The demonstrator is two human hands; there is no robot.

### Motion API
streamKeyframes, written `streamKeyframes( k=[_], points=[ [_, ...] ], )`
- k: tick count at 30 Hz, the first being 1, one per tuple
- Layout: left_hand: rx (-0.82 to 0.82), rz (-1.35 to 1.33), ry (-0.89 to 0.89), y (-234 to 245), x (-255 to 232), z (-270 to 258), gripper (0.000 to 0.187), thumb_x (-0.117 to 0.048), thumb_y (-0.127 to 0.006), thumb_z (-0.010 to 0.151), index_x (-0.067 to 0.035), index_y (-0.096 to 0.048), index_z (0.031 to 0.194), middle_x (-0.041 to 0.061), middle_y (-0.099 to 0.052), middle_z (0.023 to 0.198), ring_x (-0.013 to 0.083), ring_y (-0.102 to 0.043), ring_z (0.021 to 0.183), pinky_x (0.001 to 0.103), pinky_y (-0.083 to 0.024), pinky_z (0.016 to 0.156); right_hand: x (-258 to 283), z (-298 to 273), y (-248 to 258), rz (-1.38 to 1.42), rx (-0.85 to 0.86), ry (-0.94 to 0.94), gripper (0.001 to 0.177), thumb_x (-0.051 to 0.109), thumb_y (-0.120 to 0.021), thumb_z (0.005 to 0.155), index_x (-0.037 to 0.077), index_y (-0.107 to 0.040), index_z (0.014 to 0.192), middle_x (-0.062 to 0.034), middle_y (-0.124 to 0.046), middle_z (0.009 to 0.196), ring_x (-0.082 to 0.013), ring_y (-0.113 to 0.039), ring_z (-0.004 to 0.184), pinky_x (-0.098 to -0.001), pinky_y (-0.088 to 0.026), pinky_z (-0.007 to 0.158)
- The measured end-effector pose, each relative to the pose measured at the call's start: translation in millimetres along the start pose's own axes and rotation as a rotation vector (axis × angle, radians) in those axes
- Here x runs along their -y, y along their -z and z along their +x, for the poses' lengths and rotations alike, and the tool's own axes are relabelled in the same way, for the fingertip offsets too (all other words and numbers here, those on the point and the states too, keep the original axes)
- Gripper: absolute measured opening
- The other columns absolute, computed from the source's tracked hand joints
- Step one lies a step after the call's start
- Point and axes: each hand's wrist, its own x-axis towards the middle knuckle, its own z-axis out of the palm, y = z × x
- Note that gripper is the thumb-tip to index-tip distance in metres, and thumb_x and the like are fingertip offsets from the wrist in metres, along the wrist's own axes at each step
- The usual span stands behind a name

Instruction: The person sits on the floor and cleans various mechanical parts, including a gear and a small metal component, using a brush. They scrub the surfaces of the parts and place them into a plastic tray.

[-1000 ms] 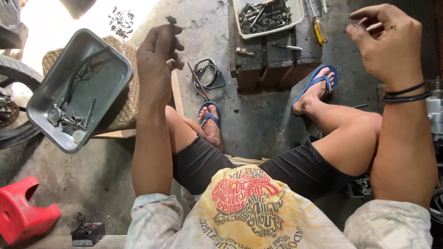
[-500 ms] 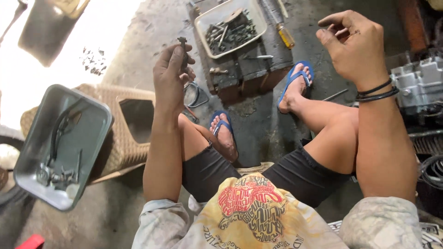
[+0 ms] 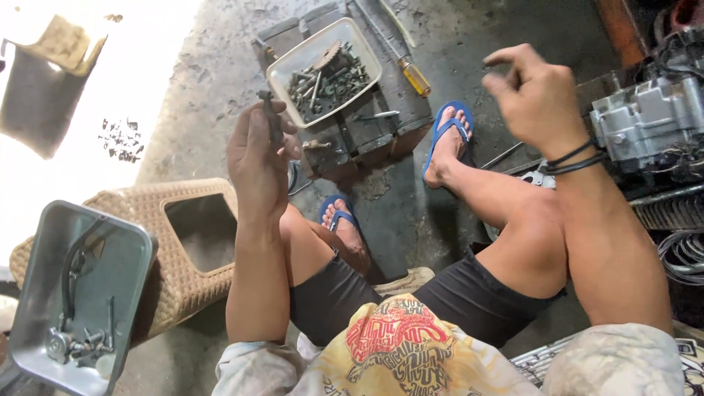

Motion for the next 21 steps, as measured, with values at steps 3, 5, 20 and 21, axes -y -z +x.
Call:
streamKeyframes(
  k=[3,5,20,21],
  points=[
    [0.022,0.05,0.032,-11.2,6.0,5.1,0.03,-0.033,-0.062,0.103,-0.005,-0.066,0.116,0.009,-0.067,0.093,0.0148,-0.061,0.059,0.025,-0.048,0.044,9.1,0.6,-18.9,-0.193,0.145,0.03,0.033,0.034,-0.071,0.096,0.017,-0.074,0.124,-0.0037,-0.075,0.104,-0.0285,-0.07,0.092,-0.0464,-0.053,0.076],
    [0.049,0.099,0.033,-20.3,13.8,5.4,0.033,-0.031,-0.06,0.104,-0.003,-0.063,0.122,0.015,-0.069,0.101,0.0176,-0.068,0.067,0.025,-0.055,0.053,21.4,-3.1,-32.6,-0.281,0.167,0.106,0.03,0.035,-0.073,0.094,0.018,-0.074,0.119,-0.0055,-0.073,0.098,-0.0301,-0.071,0.09,-0.0466,-0.056,0.076],
    [-0.071,0.035,0.082,43.3,2.0,-56.8,0.038,-0.021,-0.059,0.104,-0.001,-0.055,0.135,0.029,-0.071,0.118,0.0339,-0.079,0.089,0.031,-0.068,0.064,38.1,60.3,-188.7,-0.611,0.194,0.408,0.018,0.039,-0.065,0.084,0.026,-0.07,0.095,0.0012,-0.068,0.092,-0.0244,-0.067,0.09,-0.0418,-0.052,0.068],
    [-0.083,0.024,0.151,53.0,7.4,-49.6,0.037,-0.019,-0.059,0.104,-0.003,-0.054,0.137,0.026,-0.071,0.122,0.033,-0.079,0.094,0.03,-0.068,0.067,34.4,63.3,-193.0,-0.64,0.234,0.412,0.02,0.038,-0.065,0.082,0.027,-0.071,0.097,0.0021,-0.069,0.092,-0.0243,-0.068,0.09,-0.0421,-0.052,0.069]
  ],
)
